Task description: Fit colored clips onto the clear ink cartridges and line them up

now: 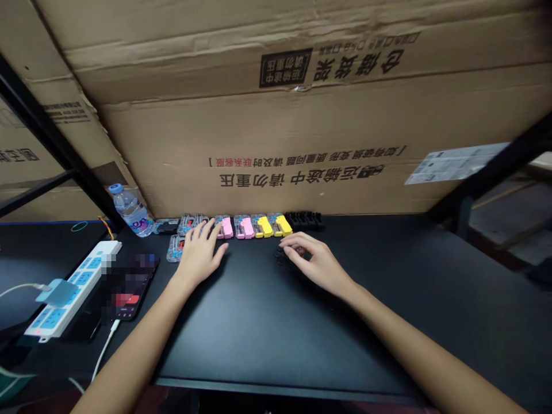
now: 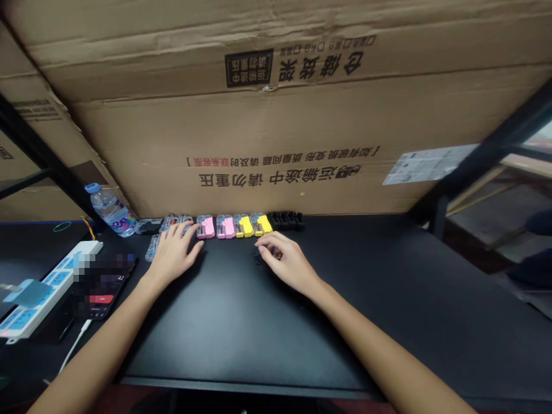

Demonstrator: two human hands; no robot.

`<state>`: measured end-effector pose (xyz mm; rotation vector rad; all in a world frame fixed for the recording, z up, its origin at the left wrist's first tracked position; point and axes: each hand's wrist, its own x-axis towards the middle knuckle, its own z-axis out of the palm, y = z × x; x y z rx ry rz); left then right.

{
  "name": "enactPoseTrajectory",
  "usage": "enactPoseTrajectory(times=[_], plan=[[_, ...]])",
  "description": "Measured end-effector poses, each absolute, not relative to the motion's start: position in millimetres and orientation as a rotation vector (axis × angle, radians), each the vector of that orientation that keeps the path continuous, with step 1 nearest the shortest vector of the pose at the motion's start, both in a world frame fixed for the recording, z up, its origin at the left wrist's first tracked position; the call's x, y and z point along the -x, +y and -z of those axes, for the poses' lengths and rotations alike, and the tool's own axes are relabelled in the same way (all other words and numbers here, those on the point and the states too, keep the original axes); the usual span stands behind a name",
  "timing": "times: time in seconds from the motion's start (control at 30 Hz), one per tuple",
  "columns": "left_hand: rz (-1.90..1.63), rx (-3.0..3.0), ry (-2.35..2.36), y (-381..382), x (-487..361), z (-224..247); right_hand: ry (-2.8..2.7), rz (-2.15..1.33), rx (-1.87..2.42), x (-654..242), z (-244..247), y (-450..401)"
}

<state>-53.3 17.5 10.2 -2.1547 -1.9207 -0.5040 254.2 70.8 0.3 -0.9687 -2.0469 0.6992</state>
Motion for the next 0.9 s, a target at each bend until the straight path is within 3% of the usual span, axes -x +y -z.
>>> enactPoseTrajectory(times=[0.13, 0.3, 0.6, 0.9], plan=[[0.352, 2.115, -2.117, 18, 62, -24, -2.053, -0.646, 1.000, -257, 4, 75], [0.222, 2.206, -2.249, 19, 63, -14, -2.037, -0.342, 1.155, -280, 20, 104], [0.464, 2.862, -1.703, 6, 32, -10, -2.064, -0.043, 1.518, -329, 45, 145], [0.672, 2.664, -1.760, 11, 38, -6, -1.990, -0.078, 1.692, -339, 46, 151]])
